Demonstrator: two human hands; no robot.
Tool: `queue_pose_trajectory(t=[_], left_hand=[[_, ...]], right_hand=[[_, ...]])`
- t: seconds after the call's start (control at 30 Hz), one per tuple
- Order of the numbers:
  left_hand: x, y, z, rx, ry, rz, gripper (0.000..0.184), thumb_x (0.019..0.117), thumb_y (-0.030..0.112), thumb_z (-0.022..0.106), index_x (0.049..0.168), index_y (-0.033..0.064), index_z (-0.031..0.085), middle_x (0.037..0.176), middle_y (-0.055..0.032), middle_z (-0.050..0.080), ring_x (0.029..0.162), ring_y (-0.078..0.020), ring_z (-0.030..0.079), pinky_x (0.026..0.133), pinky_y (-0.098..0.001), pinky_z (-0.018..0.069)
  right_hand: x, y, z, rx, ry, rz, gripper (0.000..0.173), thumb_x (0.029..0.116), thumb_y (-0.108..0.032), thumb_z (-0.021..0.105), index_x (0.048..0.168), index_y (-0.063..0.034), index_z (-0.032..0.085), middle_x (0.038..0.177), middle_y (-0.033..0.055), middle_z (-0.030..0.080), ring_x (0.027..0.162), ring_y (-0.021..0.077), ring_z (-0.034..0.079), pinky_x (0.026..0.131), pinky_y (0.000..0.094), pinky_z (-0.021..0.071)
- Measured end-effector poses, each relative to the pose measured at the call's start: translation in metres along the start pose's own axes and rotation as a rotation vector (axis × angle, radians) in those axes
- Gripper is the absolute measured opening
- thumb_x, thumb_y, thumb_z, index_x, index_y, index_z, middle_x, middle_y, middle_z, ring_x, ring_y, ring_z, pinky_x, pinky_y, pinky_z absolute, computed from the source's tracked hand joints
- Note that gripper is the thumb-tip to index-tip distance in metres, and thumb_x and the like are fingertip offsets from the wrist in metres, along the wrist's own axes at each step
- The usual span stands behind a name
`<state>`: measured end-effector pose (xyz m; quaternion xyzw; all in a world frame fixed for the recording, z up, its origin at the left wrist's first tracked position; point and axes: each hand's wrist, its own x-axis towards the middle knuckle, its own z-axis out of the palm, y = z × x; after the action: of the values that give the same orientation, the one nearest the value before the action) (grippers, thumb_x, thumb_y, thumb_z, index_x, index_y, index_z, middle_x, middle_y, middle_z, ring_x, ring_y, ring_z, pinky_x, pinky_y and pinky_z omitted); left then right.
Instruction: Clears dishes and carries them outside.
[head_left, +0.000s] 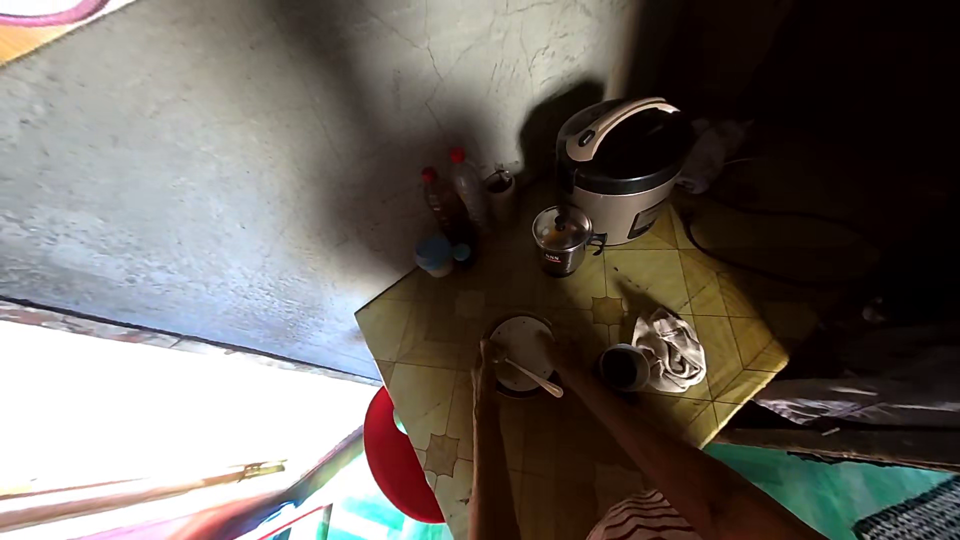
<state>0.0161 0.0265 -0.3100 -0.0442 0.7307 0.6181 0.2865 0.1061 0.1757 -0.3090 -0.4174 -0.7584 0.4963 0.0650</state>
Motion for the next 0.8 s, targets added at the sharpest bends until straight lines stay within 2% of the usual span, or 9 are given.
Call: queue_pose_trajectory(t=[0.07,0.13,0.27,0.33,0.4,0.5,0.6,0.67,0.8], left_hand=[[0.004,-0.002,0.005,0.016,0.025,0.002,0.058,0.1065,0.046,0.051,0.142,-0.0005,0.054,0.134,-0.0229,0.061,0.124,-0.0313,0.060,0.105,-0.0516,0.0489],[0.005,-0.002,0.010,-0.003,0.066,0.001,0.054,0.1053,0.040,0.056,0.137,-0.0032,0.056,0.125,-0.0240,0.065,0.114,-0.0308,0.064,0.098,-0.0495,0.0526],[0.003,-0.003,0.016,0.010,0.099,0.033,0.043,0.1039,0.028,0.061,0.132,-0.0041,0.059,0.116,-0.0235,0.068,0.103,-0.0286,0.067,0.091,-0.0471,0.0556],[-0.002,-0.002,0.015,0.011,0.105,0.043,0.041,0.1044,0.026,0.061,0.132,-0.0040,0.060,0.113,-0.0220,0.068,0.099,-0.0259,0.067,0.088,-0.0444,0.0564],[-0.014,0.004,0.012,0.016,0.113,0.048,0.042,0.1048,0.027,0.060,0.133,-0.0036,0.058,0.113,-0.0213,0.068,0.098,-0.0248,0.067,0.088,-0.0436,0.0567],[-0.038,0.016,0.002,0.060,0.118,0.074,0.045,0.1048,0.028,0.060,0.137,-0.0032,0.056,0.119,-0.0234,0.067,0.104,-0.0284,0.067,0.093,-0.0478,0.0558],[-0.065,0.040,-0.007,0.193,0.131,0.143,0.042,0.1032,0.028,0.063,0.131,-0.0038,0.060,0.116,-0.0224,0.068,0.104,-0.0283,0.066,0.092,-0.0482,0.0548],[-0.078,0.047,-0.013,0.275,0.155,0.174,0.042,0.1015,0.029,0.065,0.129,-0.0024,0.063,0.117,-0.0227,0.069,0.107,-0.0303,0.067,0.096,-0.0515,0.0535],[-0.104,0.052,-0.018,0.330,0.164,0.214,0.039,0.1008,0.032,0.065,0.124,0.0005,0.067,0.112,-0.0194,0.070,0.104,-0.0277,0.067,0.094,-0.0512,0.0525]], right_hand=[[0.000,-0.001,0.001,0.091,-0.036,0.029,0.051,0.1045,-0.040,0.056,0.148,-0.0127,0.056,0.154,0.0197,0.049,0.143,0.0368,0.045,0.117,0.0564,0.0378],[0.001,0.001,0.003,0.195,-0.075,0.043,0.052,0.1039,-0.036,0.058,0.149,-0.0111,0.054,0.152,0.0208,0.051,0.141,0.0357,0.048,0.116,0.0556,0.0402],[-0.004,0.007,0.003,0.261,-0.094,0.066,0.057,0.1022,-0.038,0.060,0.150,-0.0081,0.050,0.151,0.0224,0.050,0.140,0.0357,0.048,0.114,0.0560,0.0415],[-0.012,0.005,0.002,0.275,-0.083,0.092,0.054,0.1016,-0.040,0.061,0.144,-0.0079,0.056,0.143,0.0214,0.057,0.133,0.0340,0.055,0.110,0.0561,0.0459],[-0.025,-0.009,-0.006,0.235,-0.090,0.088,0.048,0.1033,-0.039,0.058,0.139,-0.0066,0.061,0.134,0.0210,0.063,0.126,0.0330,0.060,0.106,0.0553,0.0485],[-0.050,-0.035,-0.024,0.192,-0.150,0.075,0.044,0.1071,-0.037,0.052,0.136,-0.0057,0.063,0.133,0.0201,0.064,0.126,0.0317,0.060,0.106,0.0523,0.0476],[-0.068,-0.050,-0.032,0.239,-0.116,0.086,0.047,0.1052,-0.032,0.056,0.143,-0.0041,0.058,0.149,0.0263,0.050,0.137,0.0390,0.049,0.113,0.0543,0.0412],[-0.079,-0.051,-0.034,0.253,-0.105,0.092,0.051,0.1024,-0.034,0.061,0.146,-0.0075,0.056,0.156,0.0266,0.041,0.139,0.0417,0.046,0.112,0.0556,0.0422],[-0.109,-0.049,-0.046,0.285,-0.124,0.105,0.056,0.1013,-0.035,0.062,0.150,-0.0108,0.051,0.160,0.0261,0.035,0.140,0.0432,0.043,0.111,0.0576,0.0427]])
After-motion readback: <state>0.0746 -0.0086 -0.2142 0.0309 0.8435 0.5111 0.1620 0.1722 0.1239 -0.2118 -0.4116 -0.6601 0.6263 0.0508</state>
